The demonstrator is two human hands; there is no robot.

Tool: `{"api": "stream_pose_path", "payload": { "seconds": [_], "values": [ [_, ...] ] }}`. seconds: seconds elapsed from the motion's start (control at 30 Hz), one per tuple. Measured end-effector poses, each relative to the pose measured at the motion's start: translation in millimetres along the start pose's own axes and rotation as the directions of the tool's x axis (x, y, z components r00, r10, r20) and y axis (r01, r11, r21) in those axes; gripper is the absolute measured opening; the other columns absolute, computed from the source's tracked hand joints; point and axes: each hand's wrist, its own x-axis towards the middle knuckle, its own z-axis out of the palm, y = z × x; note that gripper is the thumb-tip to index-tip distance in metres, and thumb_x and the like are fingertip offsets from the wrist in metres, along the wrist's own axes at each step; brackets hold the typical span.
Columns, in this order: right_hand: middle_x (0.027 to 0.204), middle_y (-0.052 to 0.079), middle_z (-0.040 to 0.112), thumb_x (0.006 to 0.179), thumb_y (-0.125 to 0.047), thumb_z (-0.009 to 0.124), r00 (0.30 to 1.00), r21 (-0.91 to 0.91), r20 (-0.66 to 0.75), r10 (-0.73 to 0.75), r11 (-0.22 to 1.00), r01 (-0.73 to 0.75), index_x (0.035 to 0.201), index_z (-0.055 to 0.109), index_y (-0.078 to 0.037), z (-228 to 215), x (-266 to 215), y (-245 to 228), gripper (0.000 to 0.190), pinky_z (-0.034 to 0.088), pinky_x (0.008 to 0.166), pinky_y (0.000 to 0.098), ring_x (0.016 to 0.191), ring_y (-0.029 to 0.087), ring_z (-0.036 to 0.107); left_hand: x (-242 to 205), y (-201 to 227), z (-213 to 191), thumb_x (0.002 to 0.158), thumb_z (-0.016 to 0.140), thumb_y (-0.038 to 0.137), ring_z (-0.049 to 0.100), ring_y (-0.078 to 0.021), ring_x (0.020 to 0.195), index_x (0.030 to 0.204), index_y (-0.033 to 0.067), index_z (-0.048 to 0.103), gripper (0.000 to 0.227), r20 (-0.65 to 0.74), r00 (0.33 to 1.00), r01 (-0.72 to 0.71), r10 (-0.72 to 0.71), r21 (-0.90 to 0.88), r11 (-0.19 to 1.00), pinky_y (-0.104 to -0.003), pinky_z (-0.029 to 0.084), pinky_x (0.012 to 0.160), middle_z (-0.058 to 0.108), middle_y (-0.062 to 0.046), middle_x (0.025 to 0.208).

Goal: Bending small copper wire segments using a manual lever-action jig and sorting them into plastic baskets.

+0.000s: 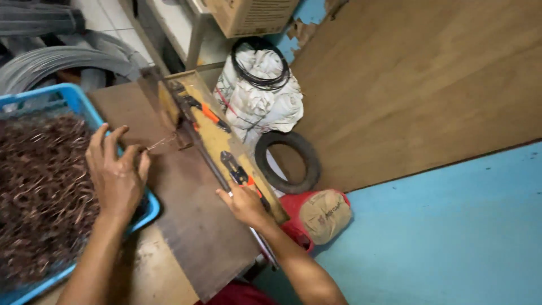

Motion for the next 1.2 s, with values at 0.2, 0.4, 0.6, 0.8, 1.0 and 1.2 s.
{"api": "stream_pose_path", "payload": {
  "seconds": [0.2, 0.4, 0.6, 0.8, 1.0, 1.2],
  "values": [
    [0.061, 0.008, 0.064, 0.097, -0.038, 0.061, 0.912, 0.337, 0.374, 0.17, 0.891, -0.304, 0.086, 0.055, -0.004, -97.4, 15.1, -51.8, 0.036, 0.05, 0.057, 0.0373, 0.053, 0.024, 0.063, 17.5, -4.4, 35.2, 0.093, 0.073, 0.015, 0.047, -0.0396, 0.142, 0.088, -0.0017, 0.073, 0.018, 0.09, 0.996, -0.006, 0.009, -0.033, 0.999, -0.052, 0.039, 0.117, 0.064, -0.018, 0.142],
    [0.06, 0.003, 0.067, 0.097, -0.038, 0.06, 0.934, 0.307, 0.354, 0.055, 0.936, -0.171, 0.086, 0.061, -0.006, -147.1, 31.5, -58.1, 0.034, 0.052, 0.063, 0.0309, 0.051, 0.02, 0.067, 31.3, 4.0, 66.8, 0.089, 0.075, 0.017, 0.039, -0.0387, 0.139, 0.089, 0.0026, 0.078, 0.015, 0.155, 0.981, 0.133, -0.119, -0.083, 0.988, -0.052, 0.034, 0.114, 0.062, -0.015, 0.149],
    [0.053, 0.003, 0.065, 0.097, -0.035, 0.059, 0.95, 0.251, 0.307, 0.05, 0.959, -0.132, 0.079, 0.061, -0.006, -160.4, 31.7, -71.8, 0.034, 0.053, 0.062, 0.0321, 0.047, 0.023, 0.065, 35.1, -3.3, 88.4, 0.09, 0.077, 0.019, 0.038, -0.0378, 0.137, 0.098, 0.0026, 0.082, 0.018, 0.127, 0.985, 0.13, -0.121, -0.059, 0.99, -0.051, 0.032, 0.109, 0.061, -0.015, 0.148],
    [0.055, 0.004, 0.066, 0.097, -0.036, 0.059, 0.933, 0.244, 0.346, 0.099, 0.951, -0.191, 0.086, 0.062, -0.004, -167.7, 29.6, -82.5, 0.034, 0.052, 0.058, 0.0338, 0.048, 0.022, 0.066, 35.8, -6.9, 101.2, 0.092, 0.076, 0.017, 0.037, -0.0403, 0.14, 0.097, 0.0052, 0.081, 0.014, 0.177, 0.976, 0.152, -0.129, -0.122, 0.981, -0.057, 0.032, 0.113, 0.061, -0.016, 0.146],
    [0.055, 0.007, 0.066, 0.097, -0.033, 0.059, 0.929, 0.284, 0.352, 0.111, 0.933, -0.219, 0.082, 0.06, -0.003, -170.2, 29.1, -91.2, 0.033, 0.051, 0.054, 0.0353, 0.048, 0.023, 0.066, 31.6, -8.7, 106.1, 0.093, 0.074, 0.015, 0.036, -0.0389, 0.137, 0.099, 0.0032, 0.081, 0.015, 0.185, 0.971, 0.176, -0.151, -0.125, 0.976, -0.055, 0.031, 0.111, 0.06, -0.016, 0.144],
    [0.051, 0.003, 0.066, 0.097, -0.035, 0.056, 0.967, 0.265, 0.255, -0.02, 0.963, -0.05, 0.079, 0.06, -0.006, -156.3, 27.4, -86.0, 0.035, 0.043, 0.098, 0.0318, 0.05, 0.029, 0.066, 36.4, -11.4, 108.1, 0.097, 0.073, 0.016, 0.038, -0.0382, 0.135, 0.1, 0.0025, 0.081, 0.016, 0.147, 0.977, 0.174, -0.155, -0.123, 0.977, -0.053, 0.031, 0.111, 0.061, -0.016, 0.139]
  ]
}}
